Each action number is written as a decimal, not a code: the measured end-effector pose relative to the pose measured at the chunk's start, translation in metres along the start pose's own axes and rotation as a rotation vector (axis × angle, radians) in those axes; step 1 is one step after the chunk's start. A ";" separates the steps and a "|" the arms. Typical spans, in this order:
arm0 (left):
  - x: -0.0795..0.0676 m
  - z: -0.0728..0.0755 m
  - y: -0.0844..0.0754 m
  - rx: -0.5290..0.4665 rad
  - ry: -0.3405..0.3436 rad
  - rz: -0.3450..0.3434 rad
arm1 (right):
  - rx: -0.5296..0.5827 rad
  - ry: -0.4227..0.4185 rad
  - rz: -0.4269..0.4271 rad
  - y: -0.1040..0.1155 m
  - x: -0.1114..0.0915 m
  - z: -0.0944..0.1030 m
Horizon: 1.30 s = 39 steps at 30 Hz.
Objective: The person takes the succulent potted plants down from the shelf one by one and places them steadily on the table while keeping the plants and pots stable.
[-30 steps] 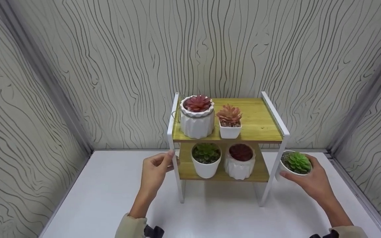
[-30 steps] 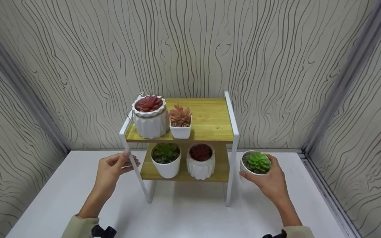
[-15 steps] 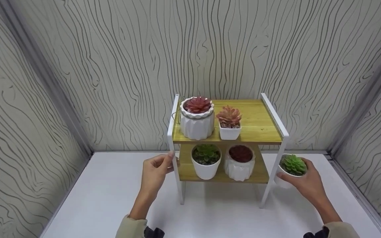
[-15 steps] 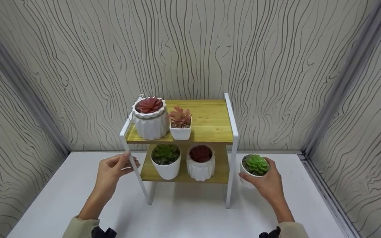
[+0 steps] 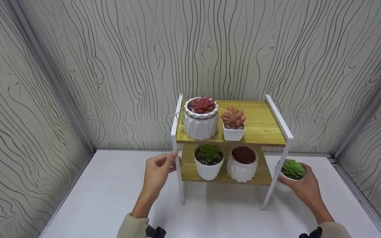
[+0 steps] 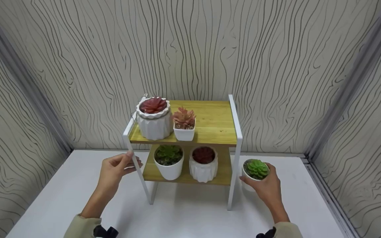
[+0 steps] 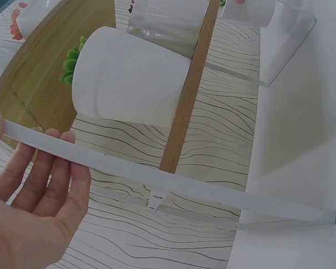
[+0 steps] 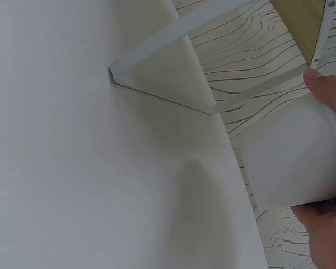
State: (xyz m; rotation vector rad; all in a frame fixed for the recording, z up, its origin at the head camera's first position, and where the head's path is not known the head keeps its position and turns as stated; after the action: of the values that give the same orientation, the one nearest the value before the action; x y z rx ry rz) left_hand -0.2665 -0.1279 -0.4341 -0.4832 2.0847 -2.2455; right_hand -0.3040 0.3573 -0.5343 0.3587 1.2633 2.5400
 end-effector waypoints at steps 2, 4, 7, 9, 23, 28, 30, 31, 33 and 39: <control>0.001 0.000 0.000 0.002 -0.003 -0.001 | 0.002 -0.004 -0.006 -0.002 0.001 -0.003; 0.001 0.000 0.000 0.002 -0.001 -0.002 | -0.010 -0.010 -0.007 -0.004 0.001 -0.005; 0.001 0.000 -0.001 0.000 0.001 -0.007 | -0.029 -0.017 -0.011 -0.007 0.004 -0.009; 0.001 -0.001 -0.002 -0.005 -0.001 -0.008 | -0.031 -0.020 -0.018 -0.009 0.006 -0.011; -0.002 0.000 0.005 0.000 -0.006 0.000 | 0.018 -0.067 -0.113 -0.028 0.009 -0.029; -0.002 -0.001 0.005 0.003 -0.004 -0.001 | 0.018 -0.082 -0.122 -0.033 0.009 -0.029; -0.002 -0.001 0.004 0.003 -0.007 0.002 | 0.017 -0.083 -0.121 -0.034 0.010 -0.028; -0.002 -0.001 0.004 0.003 -0.008 0.004 | 0.018 -0.083 -0.120 -0.034 0.010 -0.028; -0.001 -0.001 0.002 0.004 -0.011 -0.002 | 0.023 -0.082 -0.112 -0.034 0.011 -0.028; -0.002 -0.001 -0.001 0.000 -0.021 -0.011 | 0.025 -0.067 -0.101 -0.033 0.010 -0.029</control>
State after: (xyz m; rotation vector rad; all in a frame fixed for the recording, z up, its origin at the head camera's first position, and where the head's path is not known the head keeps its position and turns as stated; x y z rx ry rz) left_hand -0.2653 -0.1261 -0.4337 -0.5170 2.0769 -2.2370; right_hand -0.3190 0.3590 -0.5773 0.3730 1.2572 2.4098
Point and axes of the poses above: each hand's wrist, its own x-axis towards the middle knuckle, its own z-axis out of the back of the hand, y = z × x, the point moved 2 cm from there along x, towards the middle knuckle, and after that the axes turned 10 degrees about -y, right-handed, at the moved point
